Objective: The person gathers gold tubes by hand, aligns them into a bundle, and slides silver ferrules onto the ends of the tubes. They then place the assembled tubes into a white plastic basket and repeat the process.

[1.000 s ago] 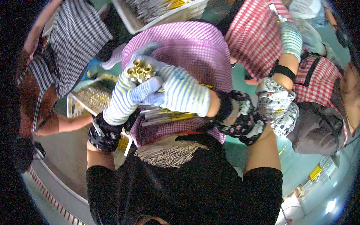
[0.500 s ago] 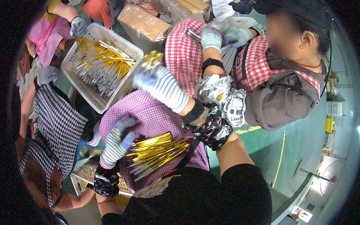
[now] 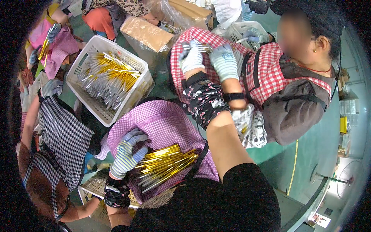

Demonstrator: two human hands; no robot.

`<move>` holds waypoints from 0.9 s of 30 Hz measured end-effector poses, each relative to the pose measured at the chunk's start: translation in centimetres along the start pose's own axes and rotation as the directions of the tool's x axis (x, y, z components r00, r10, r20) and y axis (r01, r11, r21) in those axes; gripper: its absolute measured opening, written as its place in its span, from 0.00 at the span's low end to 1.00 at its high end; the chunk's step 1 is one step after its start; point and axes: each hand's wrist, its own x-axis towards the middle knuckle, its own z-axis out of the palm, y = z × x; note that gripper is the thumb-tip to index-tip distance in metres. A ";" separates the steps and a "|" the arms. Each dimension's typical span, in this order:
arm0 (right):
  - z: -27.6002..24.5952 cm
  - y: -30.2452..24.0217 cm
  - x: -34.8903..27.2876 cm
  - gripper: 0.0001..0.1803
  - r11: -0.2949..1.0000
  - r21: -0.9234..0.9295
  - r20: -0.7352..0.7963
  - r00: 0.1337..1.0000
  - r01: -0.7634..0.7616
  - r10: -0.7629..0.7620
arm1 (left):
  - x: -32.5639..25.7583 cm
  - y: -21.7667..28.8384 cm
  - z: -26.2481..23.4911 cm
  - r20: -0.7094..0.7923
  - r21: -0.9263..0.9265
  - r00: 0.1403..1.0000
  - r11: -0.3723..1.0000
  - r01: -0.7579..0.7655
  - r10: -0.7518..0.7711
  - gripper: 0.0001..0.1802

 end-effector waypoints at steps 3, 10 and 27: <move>-2.2 -2.4 3.3 0.16 0.984 0.168 -0.016 0.998 0.065 -0.064 | 0.2 -0.1 0.2 0.000 -0.007 1.000 1.000 0.006 -0.006 0.19; -3.4 -2.8 4.1 0.21 0.956 0.228 -0.116 0.980 0.186 -0.163 | 0.4 -1.3 0.3 0.014 -0.006 1.000 1.000 0.005 -0.005 0.19; -2.4 1.4 -9.9 0.13 0.988 -0.010 0.423 0.895 -0.153 0.143 | -2.3 0.8 0.4 -0.066 0.155 0.997 0.987 -0.037 0.048 0.19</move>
